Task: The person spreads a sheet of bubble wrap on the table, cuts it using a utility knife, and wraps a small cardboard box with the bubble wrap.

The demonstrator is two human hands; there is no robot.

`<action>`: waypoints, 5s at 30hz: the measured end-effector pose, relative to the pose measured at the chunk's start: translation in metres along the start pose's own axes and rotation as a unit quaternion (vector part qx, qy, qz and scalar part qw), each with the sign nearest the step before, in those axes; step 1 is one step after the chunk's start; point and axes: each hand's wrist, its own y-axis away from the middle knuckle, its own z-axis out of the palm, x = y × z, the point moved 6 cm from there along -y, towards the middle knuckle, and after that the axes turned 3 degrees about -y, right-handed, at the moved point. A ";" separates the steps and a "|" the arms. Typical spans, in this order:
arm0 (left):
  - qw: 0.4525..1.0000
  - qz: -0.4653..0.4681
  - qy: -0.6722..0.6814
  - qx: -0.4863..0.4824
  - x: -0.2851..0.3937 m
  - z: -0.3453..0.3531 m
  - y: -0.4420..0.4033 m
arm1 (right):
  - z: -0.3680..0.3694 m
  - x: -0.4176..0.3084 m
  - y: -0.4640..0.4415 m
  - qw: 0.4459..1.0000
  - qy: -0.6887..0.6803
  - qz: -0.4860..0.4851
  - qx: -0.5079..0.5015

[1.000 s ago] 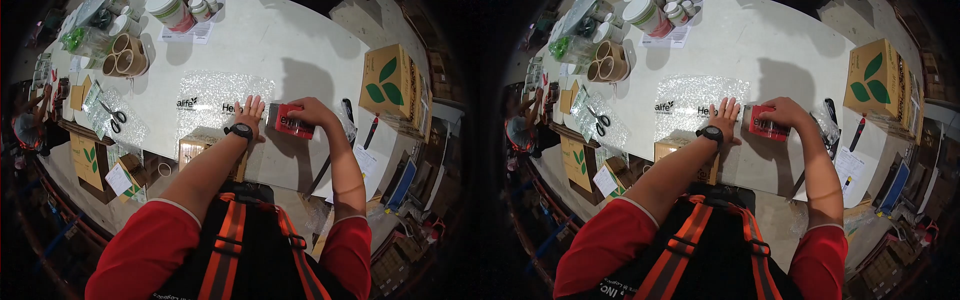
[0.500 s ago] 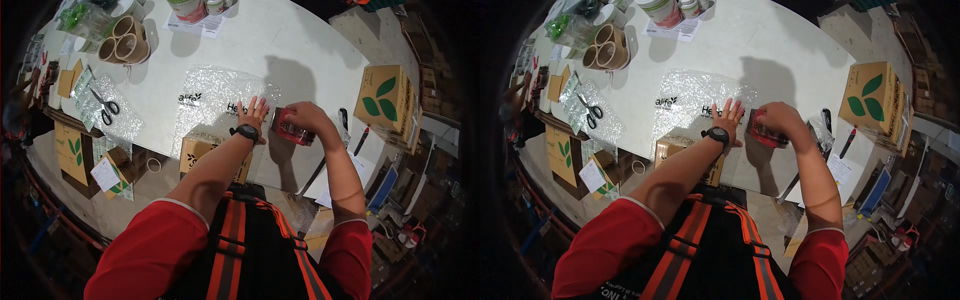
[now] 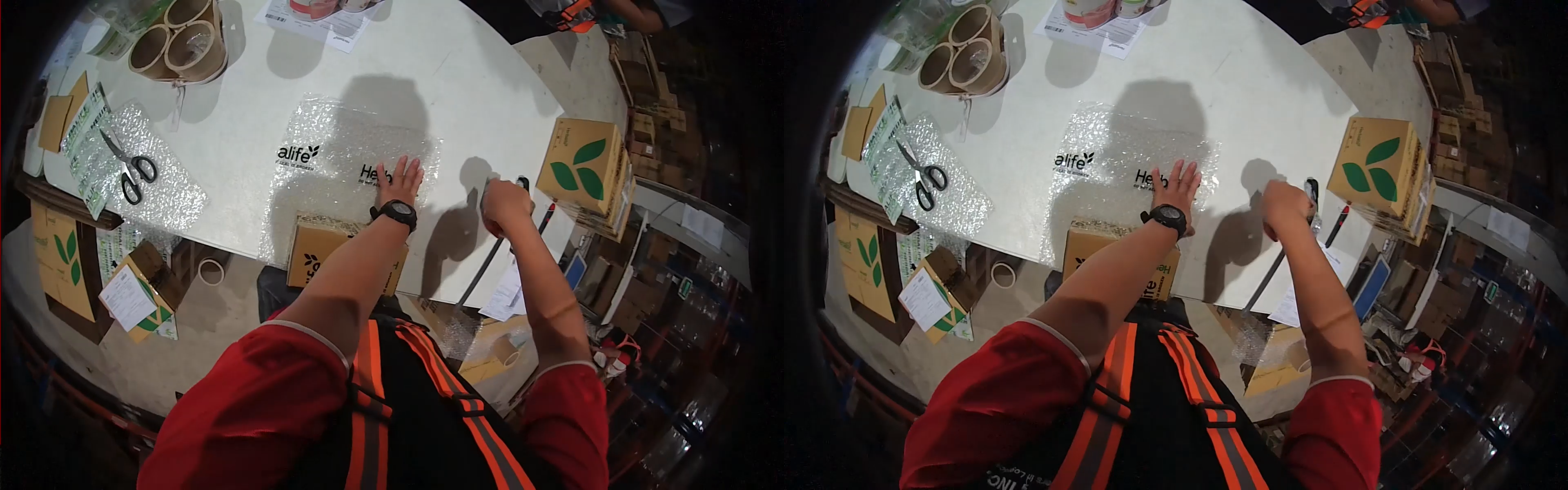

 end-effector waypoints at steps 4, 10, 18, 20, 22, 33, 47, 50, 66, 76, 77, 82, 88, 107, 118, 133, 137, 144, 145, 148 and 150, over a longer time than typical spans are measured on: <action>1.000 0.010 -0.015 -0.008 0.001 -0.002 -0.001 | 0.020 0.037 0.012 0.983 -0.098 0.102 0.120; 0.986 0.156 0.056 0.026 -0.030 -0.061 0.017 | 0.080 0.017 -0.006 0.934 -0.162 0.093 0.306; 0.974 0.164 -0.026 0.156 -0.175 -0.021 0.057 | 0.064 -0.141 0.018 0.881 -0.314 -0.157 0.318; 0.971 0.165 -0.033 0.169 -0.177 -0.022 0.056 | 0.073 -0.134 0.010 0.887 -0.314 -0.112 0.319; 0.975 0.113 0.001 0.189 -0.184 -0.020 0.056 | 0.086 -0.121 0.009 0.897 -0.306 -0.070 0.311; 0.899 -0.109 0.208 0.370 -0.268 -0.077 0.048 | 0.033 -0.074 0.068 0.766 -0.483 -0.220 0.364; 0.799 -0.047 0.563 0.205 -0.274 -0.038 0.007 | 0.032 -0.188 0.172 0.861 -0.260 -0.358 0.250; 0.782 -0.038 0.578 0.231 -0.272 -0.038 -0.011 | 0.033 -0.186 0.173 0.862 -0.266 -0.335 0.272; 0.754 0.290 0.576 0.124 -0.168 -0.249 0.097 | 0.089 0.013 0.140 0.858 -0.360 0.126 0.343; 0.696 0.369 0.614 0.046 -0.164 -0.200 0.221 | 0.004 -0.075 0.088 0.336 -0.883 -0.314 0.094; 0.678 0.352 0.644 0.040 -0.166 -0.188 0.230 | 0.017 -0.080 0.075 0.381 -0.883 -0.262 0.082; 0.644 0.264 0.713 0.083 -0.165 -0.136 0.266 | 0.076 -0.113 0.045 0.639 -0.718 -0.248 0.118; 0.630 0.230 0.735 0.102 -0.170 -0.123 0.297 | 0.132 -0.121 0.044 0.736 -0.600 -0.036 0.312; 0.670 0.102 0.735 0.022 -0.222 -0.110 0.062 | 0.087 -0.110 0.032 0.180 -0.962 -0.167 -0.116; 0.757 -0.022 0.640 0.130 -0.240 -0.072 -0.069 | 0.112 -0.085 -0.032 0.330 -0.941 0.069 0.023; 0.834 -0.044 0.529 0.149 -0.250 -0.088 -0.065 | 0.108 -0.083 -0.063 0.458 -0.876 0.114 0.102; 0.915 -0.069 0.322 0.235 -0.234 -0.116 -0.039 | 0.081 -0.067 -0.031 0.627 -0.730 0.189 0.197; 0.949 0.144 0.091 0.266 -0.143 -0.062 0.011 | 0.039 -0.143 0.007 0.823 -0.439 0.033 0.359; 0.956 0.147 0.063 0.247 -0.143 -0.056 0.012 | 0.044 -0.145 0.004 0.823 -0.438 0.033 0.359; 0.967 0.142 0.036 0.211 -0.143 -0.041 0.013 | 0.056 -0.155 0.000 0.840 -0.414 0.030 0.349; 0.959 0.117 0.040 0.253 -0.139 -0.047 0.020 | 0.050 -0.150 0.013 0.831 -0.426 0.042 0.355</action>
